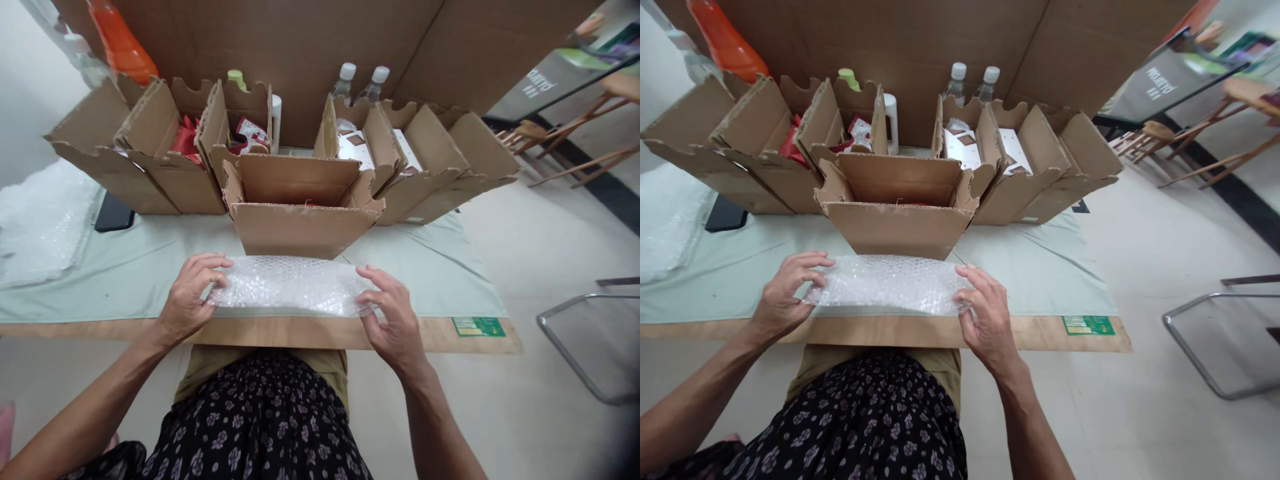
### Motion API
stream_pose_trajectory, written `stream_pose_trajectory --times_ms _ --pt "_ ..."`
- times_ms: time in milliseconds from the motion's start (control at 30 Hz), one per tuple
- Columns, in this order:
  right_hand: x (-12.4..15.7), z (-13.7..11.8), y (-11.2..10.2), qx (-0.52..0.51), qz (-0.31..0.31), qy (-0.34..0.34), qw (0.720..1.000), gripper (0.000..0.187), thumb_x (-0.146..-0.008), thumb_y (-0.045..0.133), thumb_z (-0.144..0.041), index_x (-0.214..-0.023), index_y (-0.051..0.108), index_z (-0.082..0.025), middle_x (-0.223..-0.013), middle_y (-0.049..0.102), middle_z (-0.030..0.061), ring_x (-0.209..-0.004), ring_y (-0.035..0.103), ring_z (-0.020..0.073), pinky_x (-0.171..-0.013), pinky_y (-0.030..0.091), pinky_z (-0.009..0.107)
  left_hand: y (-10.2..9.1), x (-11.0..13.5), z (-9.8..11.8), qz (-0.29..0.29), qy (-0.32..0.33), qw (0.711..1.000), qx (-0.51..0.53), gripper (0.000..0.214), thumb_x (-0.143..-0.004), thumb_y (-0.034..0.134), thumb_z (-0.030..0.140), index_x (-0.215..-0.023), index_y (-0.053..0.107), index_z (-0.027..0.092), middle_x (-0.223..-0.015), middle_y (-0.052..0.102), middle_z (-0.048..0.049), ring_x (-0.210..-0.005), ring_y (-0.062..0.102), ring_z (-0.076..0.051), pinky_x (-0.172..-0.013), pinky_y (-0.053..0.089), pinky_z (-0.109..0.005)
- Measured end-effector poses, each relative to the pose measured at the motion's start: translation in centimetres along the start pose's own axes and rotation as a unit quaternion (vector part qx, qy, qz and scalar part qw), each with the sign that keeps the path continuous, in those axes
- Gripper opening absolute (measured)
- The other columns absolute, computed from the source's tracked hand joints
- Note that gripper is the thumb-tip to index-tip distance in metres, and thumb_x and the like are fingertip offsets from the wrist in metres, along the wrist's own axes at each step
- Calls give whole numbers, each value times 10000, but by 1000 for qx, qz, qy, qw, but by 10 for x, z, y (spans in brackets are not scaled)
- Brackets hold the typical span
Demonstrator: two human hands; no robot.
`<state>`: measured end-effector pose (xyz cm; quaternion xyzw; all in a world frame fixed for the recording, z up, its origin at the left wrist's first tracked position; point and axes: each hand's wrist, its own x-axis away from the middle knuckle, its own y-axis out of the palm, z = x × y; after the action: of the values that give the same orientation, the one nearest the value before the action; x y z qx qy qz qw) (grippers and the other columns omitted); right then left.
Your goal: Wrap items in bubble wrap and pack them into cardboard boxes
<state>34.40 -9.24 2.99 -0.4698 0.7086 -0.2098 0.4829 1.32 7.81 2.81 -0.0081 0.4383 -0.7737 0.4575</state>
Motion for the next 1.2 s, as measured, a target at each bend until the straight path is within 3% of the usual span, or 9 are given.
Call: stream_pose_trajectory --times_ms 133,233,367,567,767,867,967,1100,1200 --pt "37 27 -1 76 -132 27 988 334 -896 443 -65 -1072 673 -230 -1422 661 98 -1400 547 307 -1018 492 502 -1 26 -29 -116 66 990 -51 298 -814 485 55 -996 632 239 -1309 712 -92 -1305 598 -310 -1040 488 -498" --pt "50 36 -4 91 -103 64 988 282 -953 481 -140 -1140 670 -233 -1400 673 103 -1366 572 309 -1027 493 509 0 35 -31 -95 61 991 -72 341 -830 476 22 -1068 607 228 -1270 716 -99 -1262 624 -289 -1043 494 -493" --pt "17 2 20 61 -63 39 995 259 -990 505 -163 -1169 675 -242 -1344 706 89 -1320 604 286 -1059 489 511 18 17 -7 -75 105 989 -76 281 -898 520 47 -1098 625 213 -1263 706 -102 -1255 619 -277 -1057 498 -477" --pt "-16 -31 84 36 -204 -65 976 310 -1012 545 -230 -1295 671 -215 -1470 633 105 -1379 547 284 -1049 490 478 55 -2 -5 -165 104 973 -123 247 -913 557 114 -1120 670 188 -1266 696 -134 -1187 617 -317 -956 537 -498" --pt "33 46 29 173 -74 127 974 320 -1045 457 -320 -1210 705 -202 -1298 734 127 -1256 635 316 -983 473 487 58 2 -19 -162 92 978 -93 253 -907 549 132 -1106 690 202 -1264 699 -117 -1173 616 -301 -965 522 -490" --pt "25 57 17 181 -34 124 975 313 -1029 468 -314 -1196 705 -194 -1254 746 137 -1239 643 306 -995 469 465 53 4 -19 -88 55 990 -100 259 -937 540 185 -1148 692 178 -1229 705 -139 -1139 633 -298 -966 521 -478" --pt "-1 50 36 156 -72 97 980 324 -999 495 -288 -1235 688 -179 -1323 711 153 -1252 626 318 -990 479 471 46 10 -19 -14 -37 981 -188 309 -933 587 300 -1167 705 135 -1222 693 -193 -1139 619 -365 -969 506 -540" --pt "-17 40 61 118 -111 113 980 218 -944 525 -276 -998 712 -176 -1284 722 167 -1159 657 345 -917 503 489 48 20 -16 -20 -134 964 -230 253 -853 663 359 -958 741 143 -1216 685 -217 -1143 595 -414 -960 498 -568" --pt "-5 27 53 45 -106 148 982 183 -938 536 -300 -889 681 -202 -1078 770 126 -981 701 291 -859 521 437 49 24 -14 -20 -165 974 -157 131 -839 605 282 -792 679 186 -1183 714 -168 -1138 622 -343 -1004 494 -492"
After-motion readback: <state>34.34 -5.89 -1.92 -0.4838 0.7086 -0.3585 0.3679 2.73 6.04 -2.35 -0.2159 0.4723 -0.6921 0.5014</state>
